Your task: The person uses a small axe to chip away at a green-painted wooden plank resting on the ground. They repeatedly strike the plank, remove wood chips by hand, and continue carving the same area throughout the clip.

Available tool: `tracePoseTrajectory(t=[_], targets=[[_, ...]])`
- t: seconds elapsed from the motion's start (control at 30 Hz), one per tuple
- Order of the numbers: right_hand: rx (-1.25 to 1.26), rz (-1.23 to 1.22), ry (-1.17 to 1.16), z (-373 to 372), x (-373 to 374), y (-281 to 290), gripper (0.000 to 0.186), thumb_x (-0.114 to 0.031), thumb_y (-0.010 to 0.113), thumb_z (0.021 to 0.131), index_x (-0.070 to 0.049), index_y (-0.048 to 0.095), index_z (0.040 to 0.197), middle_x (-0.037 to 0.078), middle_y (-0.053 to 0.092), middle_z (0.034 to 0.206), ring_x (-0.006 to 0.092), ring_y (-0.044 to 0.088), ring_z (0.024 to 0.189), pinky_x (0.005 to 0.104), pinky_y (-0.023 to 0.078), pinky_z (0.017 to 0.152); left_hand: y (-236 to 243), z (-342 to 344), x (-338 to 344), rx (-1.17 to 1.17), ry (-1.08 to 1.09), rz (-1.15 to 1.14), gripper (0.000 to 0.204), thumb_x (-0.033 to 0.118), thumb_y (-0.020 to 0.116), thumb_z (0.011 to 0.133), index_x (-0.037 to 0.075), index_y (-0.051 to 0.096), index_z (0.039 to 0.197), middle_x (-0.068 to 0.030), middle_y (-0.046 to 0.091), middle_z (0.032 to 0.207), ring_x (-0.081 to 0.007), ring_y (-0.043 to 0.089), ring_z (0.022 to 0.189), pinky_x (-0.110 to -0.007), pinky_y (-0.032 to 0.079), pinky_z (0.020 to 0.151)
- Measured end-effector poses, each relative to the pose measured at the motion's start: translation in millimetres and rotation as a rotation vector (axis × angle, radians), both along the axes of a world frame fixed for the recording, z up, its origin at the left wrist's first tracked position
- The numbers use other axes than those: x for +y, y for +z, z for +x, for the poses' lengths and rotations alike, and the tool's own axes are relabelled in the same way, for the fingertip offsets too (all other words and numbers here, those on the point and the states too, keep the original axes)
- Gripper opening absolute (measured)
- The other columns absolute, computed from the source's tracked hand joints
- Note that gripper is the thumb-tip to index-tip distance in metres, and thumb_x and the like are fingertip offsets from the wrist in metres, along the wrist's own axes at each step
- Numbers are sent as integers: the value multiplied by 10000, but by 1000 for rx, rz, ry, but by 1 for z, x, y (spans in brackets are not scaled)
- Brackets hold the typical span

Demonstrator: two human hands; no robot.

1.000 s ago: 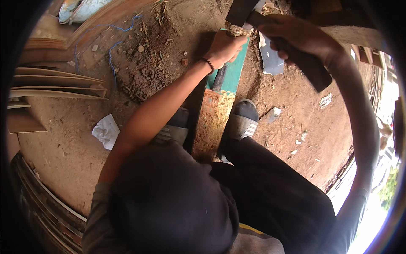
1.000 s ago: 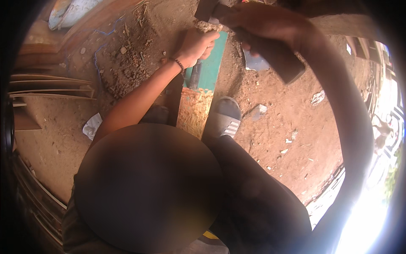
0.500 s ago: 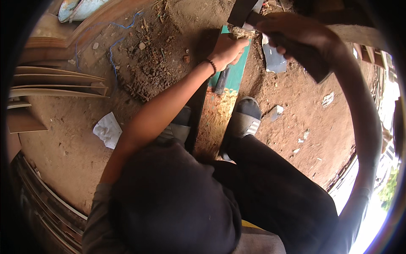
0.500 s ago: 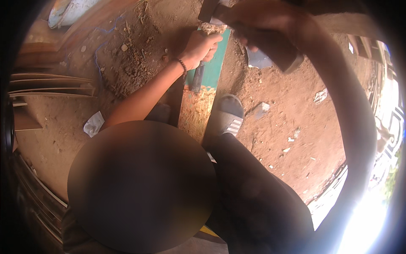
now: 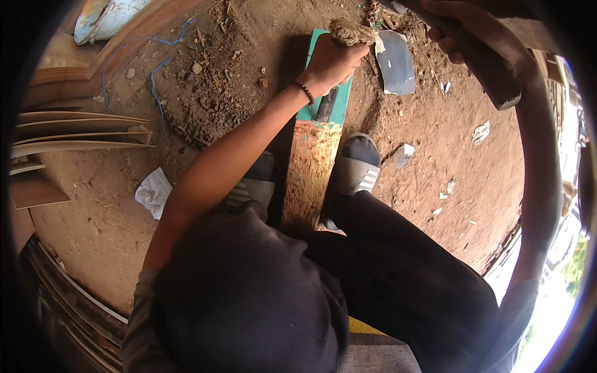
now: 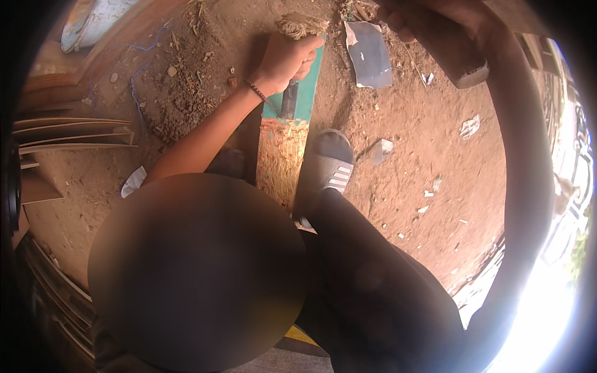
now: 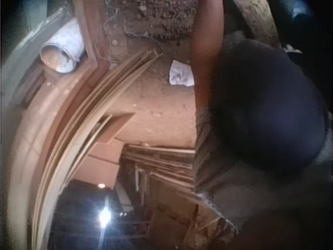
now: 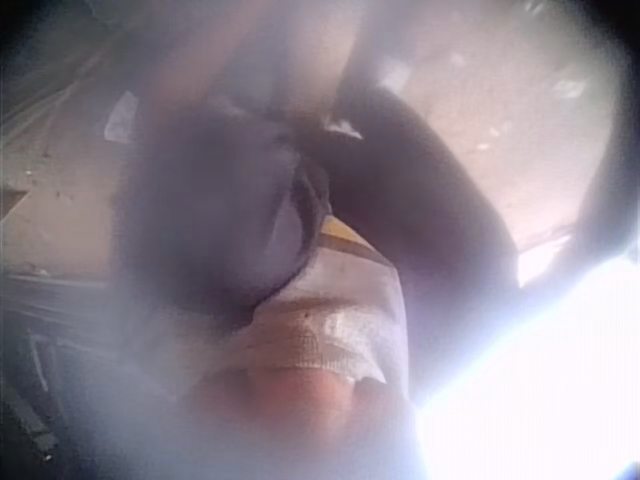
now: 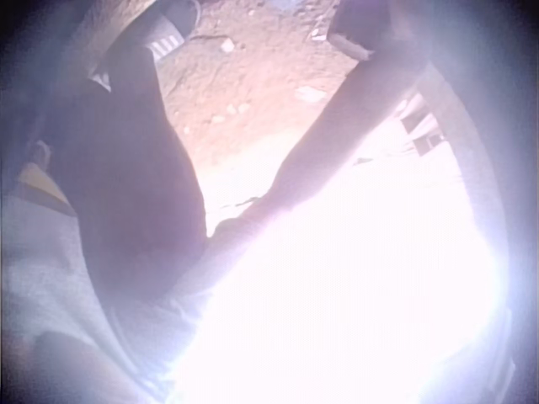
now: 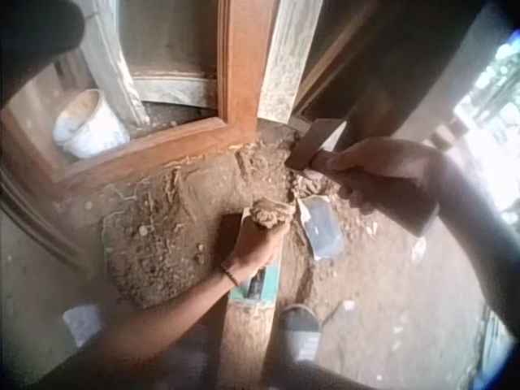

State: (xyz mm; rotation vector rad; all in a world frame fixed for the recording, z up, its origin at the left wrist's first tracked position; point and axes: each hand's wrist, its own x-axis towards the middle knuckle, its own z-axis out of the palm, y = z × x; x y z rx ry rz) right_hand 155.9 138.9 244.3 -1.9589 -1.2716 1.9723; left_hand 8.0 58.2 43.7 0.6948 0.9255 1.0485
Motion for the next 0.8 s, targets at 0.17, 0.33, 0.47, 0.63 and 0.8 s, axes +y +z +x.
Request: tracePoseTrajectory(t=[0.17,0.33,0.47,0.63,0.8], targets=[[-84,108,64,-1,-7,32,178,-164,507,992,12,529,978,68,575,737,139,543,589,276,495,524,-4,3,0,47,23,20,287,105,635,834,77,510,577,22,484,505,-69,391,364,-287,246,336],[-78,388,82,-1,7,55,206,-228,530,984,-23,534,1009,42,579,724,108,544,557,249,480,480,-7,7,-1,69,27,98,261,119,643,826,65,539,593,10,511,509,-78,423,365,-294,284,338],[-2,495,103,-4,4,21,242,-291,558,974,-59,539,1042,18,583,714,80,546,526,221,465,438,-6,6,0,85,0,67,253,123,637,822,66,539,596,9,507,500,-81,435,366,-293,294,335],[-186,215,439,-6,-24,-14,282,-355,588,962,-92,543,1054,-7,575,677,51,547,491,180,440,386,-6,3,0,58,23,10,316,122,629,824,92,478,549,19,477,490,-65,396,362,-272,248,331],[-198,216,325,-8,-2,28,242,-234,474,1017,-5,551,1019,55,579,734,121,567,619,282,495,525,-11,0,4,-2,5,-38,381,128,626,839,122,424,516,37,434,482,-55,334,360,-275,205,336]])
